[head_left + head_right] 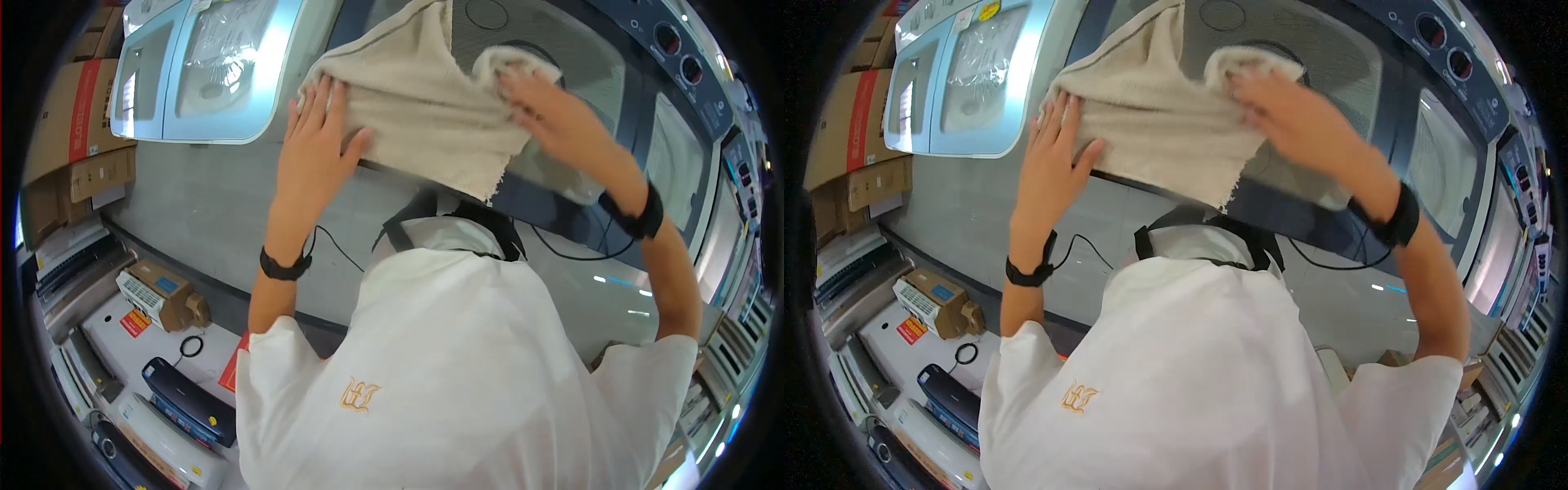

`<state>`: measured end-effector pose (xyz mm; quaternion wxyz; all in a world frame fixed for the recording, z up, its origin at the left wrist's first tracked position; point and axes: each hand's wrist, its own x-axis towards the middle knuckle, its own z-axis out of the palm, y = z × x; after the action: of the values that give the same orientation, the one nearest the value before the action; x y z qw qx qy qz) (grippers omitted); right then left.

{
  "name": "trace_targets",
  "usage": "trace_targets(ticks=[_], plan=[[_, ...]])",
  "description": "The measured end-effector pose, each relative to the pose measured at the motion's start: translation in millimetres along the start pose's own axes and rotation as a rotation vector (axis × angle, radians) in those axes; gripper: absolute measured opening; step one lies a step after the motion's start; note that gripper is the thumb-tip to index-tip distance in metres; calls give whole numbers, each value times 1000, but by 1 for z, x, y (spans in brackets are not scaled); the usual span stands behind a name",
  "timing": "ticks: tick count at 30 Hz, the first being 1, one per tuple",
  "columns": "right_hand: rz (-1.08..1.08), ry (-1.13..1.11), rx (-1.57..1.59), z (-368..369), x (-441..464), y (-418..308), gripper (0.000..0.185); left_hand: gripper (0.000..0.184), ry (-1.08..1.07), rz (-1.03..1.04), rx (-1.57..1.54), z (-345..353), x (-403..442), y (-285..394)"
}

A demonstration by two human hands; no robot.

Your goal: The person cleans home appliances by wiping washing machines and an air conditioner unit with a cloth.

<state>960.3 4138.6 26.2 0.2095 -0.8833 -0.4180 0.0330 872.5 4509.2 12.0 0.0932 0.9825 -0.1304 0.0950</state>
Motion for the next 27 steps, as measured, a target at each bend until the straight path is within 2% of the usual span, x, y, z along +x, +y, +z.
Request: trace_targets(ticks=[2, 4, 6, 9, 11, 13, 15, 18, 20, 22, 24, 25, 27], plan=[[93, 68, 55, -6, 24, 38, 18, 73, -18, 134, -30, 4, 26, -6], [226, -43, 48, -28, 65, 76, 19, 73, -30, 230, -23, 15, 67, -14], [301, 40, -56, -44, 99, 73, 22, 74, -38, 278, 21, 28, 112, -22], [194, 14, -43, -16, 100, 72, 22, 76, -71, 307, 40, 41, 156, -34], [218, -38, -105, -7, 79, 28, 20, 76, -5, 280, 13, 47, 148, -25], [160, 29, -85, 8, 32, 5, 26, 77, 13, 281, -3, 45, 131, -20], [12, 168, -102, 7, -9, -1, 28, 79, -14, 314, -9, 35, 110, -13], [342, 45, 98, -15, -39, 27, 30, 82, -35, 340, 177, 22, 100, -1], [322, 108, 16, -29, -27, 62, 33, 83, -75, 350, 146, 32, 119, -2], [433, -49, -115, -37, -6, 135, 31, 80, -90, 356, 121, 41, 145, 4], [432, 140, -59, -53, 36, 95, 23, 74, -81, 352, 98, 41, 173, 19], [384, 134, -38, -45, 40, 90, 23, 80, -79, 331, 58, 42, 182, 24], [292, 119, -2, -24, 38, 89, 24, 83, -87, 321, 190, 47, 186, 28]])
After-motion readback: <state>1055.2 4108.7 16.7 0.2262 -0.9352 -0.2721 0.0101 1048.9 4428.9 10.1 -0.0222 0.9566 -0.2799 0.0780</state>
